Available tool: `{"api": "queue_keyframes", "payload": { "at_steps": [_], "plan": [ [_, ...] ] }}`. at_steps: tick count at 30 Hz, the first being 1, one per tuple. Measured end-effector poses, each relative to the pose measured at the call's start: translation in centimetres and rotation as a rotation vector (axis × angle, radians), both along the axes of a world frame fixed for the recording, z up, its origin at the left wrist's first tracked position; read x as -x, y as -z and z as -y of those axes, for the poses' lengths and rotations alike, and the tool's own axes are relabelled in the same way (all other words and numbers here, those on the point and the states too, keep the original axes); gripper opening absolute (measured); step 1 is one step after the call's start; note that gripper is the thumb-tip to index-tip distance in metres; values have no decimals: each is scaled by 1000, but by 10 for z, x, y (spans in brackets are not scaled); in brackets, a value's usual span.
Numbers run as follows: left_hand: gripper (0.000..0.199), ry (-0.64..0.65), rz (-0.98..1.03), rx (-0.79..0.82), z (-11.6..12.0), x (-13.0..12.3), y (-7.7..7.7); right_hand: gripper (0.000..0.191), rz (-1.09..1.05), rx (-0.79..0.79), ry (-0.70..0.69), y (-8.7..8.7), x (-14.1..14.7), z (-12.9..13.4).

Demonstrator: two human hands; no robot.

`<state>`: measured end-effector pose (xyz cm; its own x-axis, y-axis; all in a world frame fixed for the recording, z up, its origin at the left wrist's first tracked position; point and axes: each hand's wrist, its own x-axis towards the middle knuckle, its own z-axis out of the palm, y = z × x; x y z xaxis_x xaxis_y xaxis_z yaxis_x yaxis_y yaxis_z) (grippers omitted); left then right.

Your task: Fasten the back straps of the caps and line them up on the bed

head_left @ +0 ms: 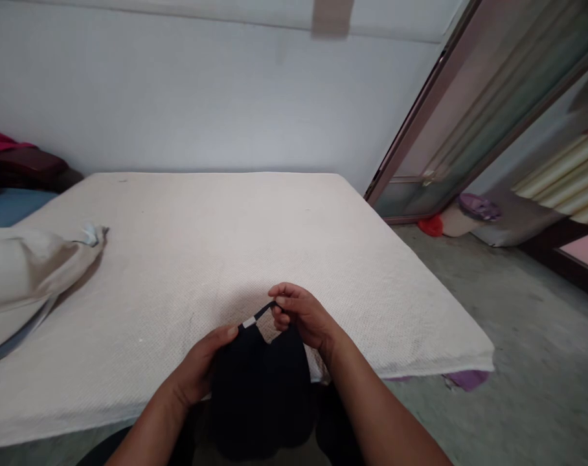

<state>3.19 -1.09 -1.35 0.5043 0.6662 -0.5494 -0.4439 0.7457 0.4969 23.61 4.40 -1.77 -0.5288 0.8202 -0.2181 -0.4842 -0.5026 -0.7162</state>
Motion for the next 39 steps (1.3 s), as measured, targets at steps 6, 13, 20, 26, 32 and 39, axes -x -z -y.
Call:
{"api": "queue_keyframes", "payload": {
  "at_steps": [6,13,20,26,32,39],
  "plan": [
    [24,-106,-30,-31,-1,1,1,24,-4,86,102,4,-1,-6],
    [34,-667,59,15,-33,42,-9,19,-8,62,11,1,6,-1],
    [41,-916,16,24,-52,47,-4,25,-72,-6,84,0,8,0],
    [34,-718,143,-47,-34,13,-4,28,-77,56,418,2,1,-12],
    [40,-480,-1,80,-23,-10,3,26,-60,42,490,4,-5,-14],
    [37,-707,15,-78,-47,10,14,13,-50,67,275,2,5,-2]
  ]
}}
